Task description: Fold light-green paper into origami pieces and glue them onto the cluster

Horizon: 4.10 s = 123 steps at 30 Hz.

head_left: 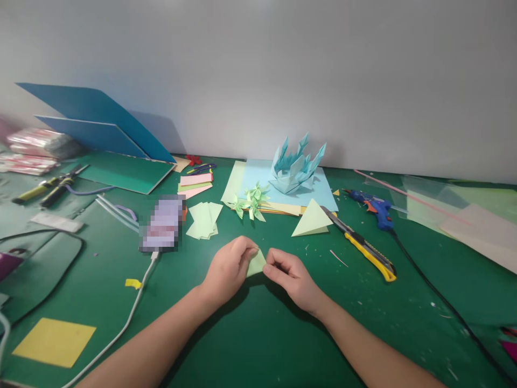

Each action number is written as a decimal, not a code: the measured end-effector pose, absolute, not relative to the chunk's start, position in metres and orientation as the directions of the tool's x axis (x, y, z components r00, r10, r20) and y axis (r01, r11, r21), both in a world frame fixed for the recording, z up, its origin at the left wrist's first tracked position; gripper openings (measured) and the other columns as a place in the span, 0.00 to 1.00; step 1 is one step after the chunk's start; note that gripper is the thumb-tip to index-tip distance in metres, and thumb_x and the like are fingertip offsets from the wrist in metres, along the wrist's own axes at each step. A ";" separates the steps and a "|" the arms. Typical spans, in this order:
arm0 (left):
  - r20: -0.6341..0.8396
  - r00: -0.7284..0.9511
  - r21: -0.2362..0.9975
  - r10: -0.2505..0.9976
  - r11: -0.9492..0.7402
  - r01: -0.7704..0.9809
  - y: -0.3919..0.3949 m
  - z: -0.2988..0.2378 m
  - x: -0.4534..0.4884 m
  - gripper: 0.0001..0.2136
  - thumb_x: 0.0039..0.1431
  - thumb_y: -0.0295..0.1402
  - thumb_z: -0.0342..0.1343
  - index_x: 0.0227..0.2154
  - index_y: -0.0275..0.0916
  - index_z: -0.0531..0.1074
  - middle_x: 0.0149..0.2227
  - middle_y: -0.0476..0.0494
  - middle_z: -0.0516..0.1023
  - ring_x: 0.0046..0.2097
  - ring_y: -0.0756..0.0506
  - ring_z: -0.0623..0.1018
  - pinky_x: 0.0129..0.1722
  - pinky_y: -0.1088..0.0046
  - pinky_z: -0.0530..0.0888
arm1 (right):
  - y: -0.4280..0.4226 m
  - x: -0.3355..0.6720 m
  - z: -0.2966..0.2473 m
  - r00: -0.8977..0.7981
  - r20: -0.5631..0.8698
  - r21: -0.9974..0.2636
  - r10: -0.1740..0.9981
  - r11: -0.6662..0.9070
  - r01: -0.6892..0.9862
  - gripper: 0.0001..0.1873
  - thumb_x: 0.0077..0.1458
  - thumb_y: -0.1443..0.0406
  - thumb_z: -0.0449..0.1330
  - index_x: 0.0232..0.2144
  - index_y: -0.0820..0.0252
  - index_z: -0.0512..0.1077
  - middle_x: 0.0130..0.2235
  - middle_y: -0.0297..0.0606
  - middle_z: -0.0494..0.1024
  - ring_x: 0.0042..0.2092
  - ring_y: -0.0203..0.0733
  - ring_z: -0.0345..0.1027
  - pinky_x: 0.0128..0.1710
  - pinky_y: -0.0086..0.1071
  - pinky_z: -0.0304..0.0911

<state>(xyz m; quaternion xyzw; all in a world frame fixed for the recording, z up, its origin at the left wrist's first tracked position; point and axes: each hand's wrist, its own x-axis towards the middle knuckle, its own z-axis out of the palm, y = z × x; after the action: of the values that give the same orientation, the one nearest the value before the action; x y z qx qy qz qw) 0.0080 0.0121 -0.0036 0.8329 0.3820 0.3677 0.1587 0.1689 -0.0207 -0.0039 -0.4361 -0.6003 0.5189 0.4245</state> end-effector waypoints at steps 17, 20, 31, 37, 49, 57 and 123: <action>0.514 0.482 0.624 0.709 -0.695 0.358 0.005 -0.004 0.010 0.03 0.60 0.28 0.47 0.34 0.40 0.65 0.31 0.46 0.74 0.32 0.49 0.74 0.31 0.73 0.72 | -0.019 0.168 -0.009 -0.237 0.204 -0.920 0.950 0.269 0.286 0.25 0.57 0.53 0.50 0.13 0.57 0.53 0.17 0.28 0.54 0.22 0.33 0.50 0.23 0.29 0.46; 0.387 0.296 0.850 0.874 -0.462 0.252 0.003 -0.007 0.016 0.12 0.56 0.32 0.54 0.43 0.40 0.61 0.35 0.44 0.74 0.32 0.49 0.75 0.29 0.74 0.73 | -0.020 0.170 -0.009 -0.093 0.265 -0.907 0.960 0.281 0.313 0.24 0.57 0.54 0.51 0.14 0.57 0.53 0.17 0.28 0.55 0.22 0.34 0.50 0.23 0.29 0.47; 0.043 0.337 0.999 0.940 -0.044 -0.005 -0.001 -0.004 0.025 0.13 0.49 0.33 0.59 0.36 0.38 0.64 0.30 0.49 0.73 0.31 0.51 0.75 0.28 0.77 0.72 | -0.020 0.169 -0.011 -0.021 0.395 -0.822 0.918 0.364 0.439 0.21 0.57 0.63 0.50 0.16 0.56 0.49 0.18 0.28 0.52 0.22 0.34 0.48 0.23 0.30 0.46; 0.014 0.354 1.000 0.935 -0.022 0.018 -0.002 -0.003 0.026 0.10 0.49 0.33 0.58 0.34 0.38 0.65 0.29 0.50 0.74 0.28 0.51 0.74 0.26 0.77 0.71 | -0.022 0.168 -0.013 -0.054 0.436 -0.771 0.898 0.404 0.492 0.20 0.58 0.65 0.50 0.17 0.56 0.49 0.19 0.28 0.53 0.23 0.35 0.49 0.24 0.30 0.47; -0.117 0.266 0.989 0.957 0.137 -0.058 0.004 -0.002 0.026 0.14 0.41 0.30 0.63 0.32 0.35 0.69 0.26 0.50 0.74 0.25 0.54 0.71 0.26 0.78 0.70 | -0.018 0.169 -0.016 0.011 0.561 -0.675 0.828 0.450 0.584 0.19 0.59 0.66 0.50 0.18 0.56 0.50 0.19 0.27 0.53 0.22 0.33 0.49 0.22 0.27 0.48; -0.127 0.195 0.983 0.973 0.149 -0.104 0.008 0.002 0.024 0.13 0.39 0.28 0.64 0.29 0.35 0.68 0.22 0.54 0.70 0.25 0.55 0.70 0.25 0.80 0.70 | -0.018 0.172 -0.015 0.086 0.485 -0.741 0.870 0.357 0.569 0.20 0.59 0.64 0.50 0.16 0.57 0.53 0.18 0.27 0.57 0.21 0.32 0.53 0.22 0.26 0.50; 0.118 0.257 0.991 0.959 -0.097 -0.092 0.011 -0.004 0.017 0.09 0.43 0.32 0.65 0.30 0.39 0.78 0.44 0.38 0.75 0.47 0.41 0.74 0.50 0.60 0.71 | -0.014 0.174 -0.018 -0.015 0.331 -0.929 0.943 0.329 0.168 0.07 0.54 0.62 0.60 0.31 0.52 0.78 0.48 0.41 0.74 0.50 0.46 0.68 0.50 0.44 0.64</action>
<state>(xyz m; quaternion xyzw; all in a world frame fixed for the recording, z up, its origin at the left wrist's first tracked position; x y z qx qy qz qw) 0.0171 0.0110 -0.0040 0.5680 0.3815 0.4753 0.5531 0.1739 -0.0143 -0.0176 -0.4526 -0.6140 0.3614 0.5362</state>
